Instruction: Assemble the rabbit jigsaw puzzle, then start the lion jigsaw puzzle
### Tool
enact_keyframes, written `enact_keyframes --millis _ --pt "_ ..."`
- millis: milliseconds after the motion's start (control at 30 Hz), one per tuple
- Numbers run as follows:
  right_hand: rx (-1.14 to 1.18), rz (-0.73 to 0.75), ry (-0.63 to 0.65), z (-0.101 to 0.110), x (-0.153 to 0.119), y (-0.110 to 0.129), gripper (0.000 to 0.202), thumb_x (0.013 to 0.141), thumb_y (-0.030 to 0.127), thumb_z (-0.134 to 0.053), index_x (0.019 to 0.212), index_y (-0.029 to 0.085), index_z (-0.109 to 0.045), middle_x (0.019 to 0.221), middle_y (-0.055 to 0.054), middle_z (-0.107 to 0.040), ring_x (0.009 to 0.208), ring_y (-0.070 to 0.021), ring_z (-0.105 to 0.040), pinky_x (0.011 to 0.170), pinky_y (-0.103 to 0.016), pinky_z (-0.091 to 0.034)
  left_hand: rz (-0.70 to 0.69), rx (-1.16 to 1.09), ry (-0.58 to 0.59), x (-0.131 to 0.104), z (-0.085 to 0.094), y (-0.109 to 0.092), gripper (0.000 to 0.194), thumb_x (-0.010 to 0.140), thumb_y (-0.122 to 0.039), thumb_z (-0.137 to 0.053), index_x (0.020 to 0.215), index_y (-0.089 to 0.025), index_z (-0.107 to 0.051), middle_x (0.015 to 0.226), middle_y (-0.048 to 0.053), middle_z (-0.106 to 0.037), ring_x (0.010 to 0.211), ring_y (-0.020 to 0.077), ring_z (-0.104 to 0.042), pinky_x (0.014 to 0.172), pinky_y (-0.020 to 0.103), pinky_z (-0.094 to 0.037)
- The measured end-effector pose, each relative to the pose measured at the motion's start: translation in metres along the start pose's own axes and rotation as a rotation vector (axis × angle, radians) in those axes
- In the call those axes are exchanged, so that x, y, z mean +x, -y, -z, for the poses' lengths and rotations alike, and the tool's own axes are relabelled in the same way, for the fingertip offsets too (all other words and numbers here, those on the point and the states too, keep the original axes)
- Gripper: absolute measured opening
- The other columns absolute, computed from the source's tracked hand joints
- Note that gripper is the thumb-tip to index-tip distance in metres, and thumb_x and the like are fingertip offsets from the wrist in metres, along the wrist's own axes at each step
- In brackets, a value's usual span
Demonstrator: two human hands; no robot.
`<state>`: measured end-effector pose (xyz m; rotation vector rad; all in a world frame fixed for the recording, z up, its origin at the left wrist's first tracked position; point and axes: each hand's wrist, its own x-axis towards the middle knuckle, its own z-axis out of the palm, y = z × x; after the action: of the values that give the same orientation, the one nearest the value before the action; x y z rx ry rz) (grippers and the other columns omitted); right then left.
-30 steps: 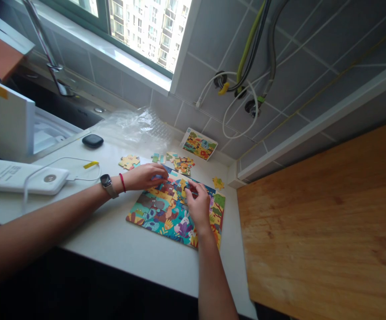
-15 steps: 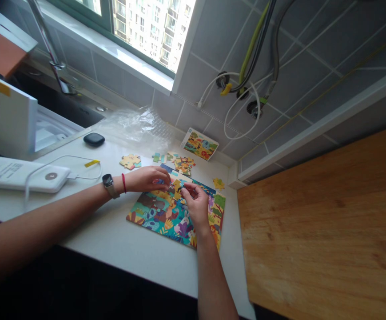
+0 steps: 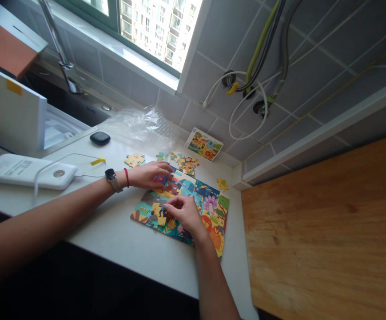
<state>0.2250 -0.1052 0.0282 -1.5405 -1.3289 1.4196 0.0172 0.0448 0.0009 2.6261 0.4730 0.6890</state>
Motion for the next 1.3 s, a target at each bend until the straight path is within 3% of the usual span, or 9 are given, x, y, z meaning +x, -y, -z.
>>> enact_keyframes --millis 333,467,567,700,833,967,1067,1300 --pt "-0.068 0.002 -0.026 -0.006 0.001 -0.006 0.033 0.073 0.046 -0.084 0.075 0.02 -0.064 0.062 -0.001 -0.071 0.051 -0.015 -0.067 0.048 -0.023 -0.049 0.002 -0.031 0.027 -0.001 0.0 -0.003 0.033 0.089 -0.042 -0.077 0.116 -0.022 -0.078 0.128 0.013 -0.07 0.12 0.0305 -0.066 0.108 0.044 -0.049" --pt "0.037 -0.021 -0.009 -0.002 0.002 -0.006 0.043 0.069 0.048 -0.088 0.096 0.019 -0.07 0.067 0.002 -0.069 0.054 -0.0159 -0.068 0.049 -0.025 -0.054 -0.004 -0.051 0.004 -0.001 0.002 -0.004 0.034 0.088 -0.043 -0.078 0.115 -0.022 -0.078 0.126 0.013 -0.071 0.117 0.0301 -0.067 0.106 0.042 -0.051" --pt "0.11 -0.036 0.009 0.002 0.001 -0.005 0.058 0.068 0.046 -0.09 0.117 0.02 -0.072 0.078 0.002 -0.07 0.063 -0.0166 -0.073 0.061 -0.028 -0.061 -0.007 -0.048 0.007 0.0 0.003 -0.006 0.034 0.09 -0.043 -0.077 0.116 -0.022 -0.078 0.126 0.013 -0.071 0.116 0.0296 -0.068 0.105 0.04 -0.051" --pt "0.095 -0.054 0.037 0.005 -0.001 -0.004 0.062 0.07 0.045 -0.089 0.124 0.019 -0.073 0.08 0.001 -0.07 0.068 -0.0168 -0.074 0.069 -0.03 -0.062 -0.016 -0.034 0.018 -0.001 0.001 -0.006 0.035 0.09 -0.044 -0.077 0.117 -0.023 -0.078 0.126 0.012 -0.071 0.119 0.0296 -0.066 0.106 0.04 -0.05" --pt "0.024 -0.009 0.011 0.012 -0.002 0.001 0.053 0.076 0.05 -0.084 0.119 0.02 -0.077 0.081 -0.001 -0.072 0.068 -0.017 -0.07 0.065 -0.03 -0.06 -0.007 -0.045 0.011 -0.001 -0.002 -0.004 0.035 0.088 -0.044 -0.078 0.116 -0.023 -0.078 0.125 0.012 -0.072 0.119 0.03 -0.066 0.107 0.042 -0.05" --pt "-0.054 0.126 -0.189 0.032 -0.003 0.007 0.04 0.078 0.053 -0.082 0.099 0.019 -0.08 0.086 -0.005 -0.075 0.072 -0.0171 -0.065 0.061 -0.027 -0.053 0.004 -0.054 0.002 -0.001 -0.004 -0.004 0.032 0.087 -0.04 -0.08 0.114 -0.023 -0.078 0.122 0.011 -0.073 0.117 0.0291 -0.067 0.105 0.041 -0.051" --pt "-0.095 0.105 -0.275 0.05 -0.004 0.008 0.039 0.074 0.055 -0.083 0.09 0.019 -0.077 0.076 -0.003 -0.071 0.065 -0.0161 -0.06 0.058 -0.027 -0.049 -0.004 -0.049 0.013 0.0 -0.004 -0.005 0.029 0.086 -0.037 -0.08 0.112 -0.023 -0.078 0.12 0.011 -0.073 0.115 0.0286 -0.067 0.104 0.041 -0.051" --pt "-0.195 -0.078 -0.04 0.063 -0.005 0.001 0.042 0.066 0.055 -0.087 0.078 0.017 -0.073 0.066 0.0 -0.067 0.056 -0.013 -0.057 0.054 -0.025 -0.046 -0.028 -0.071 -0.003 0.0 -0.005 -0.006 0.02 0.089 -0.032 -0.077 0.107 -0.023 -0.079 0.118 0.011 -0.073 0.11 0.0278 -0.068 0.101 0.041 -0.052"
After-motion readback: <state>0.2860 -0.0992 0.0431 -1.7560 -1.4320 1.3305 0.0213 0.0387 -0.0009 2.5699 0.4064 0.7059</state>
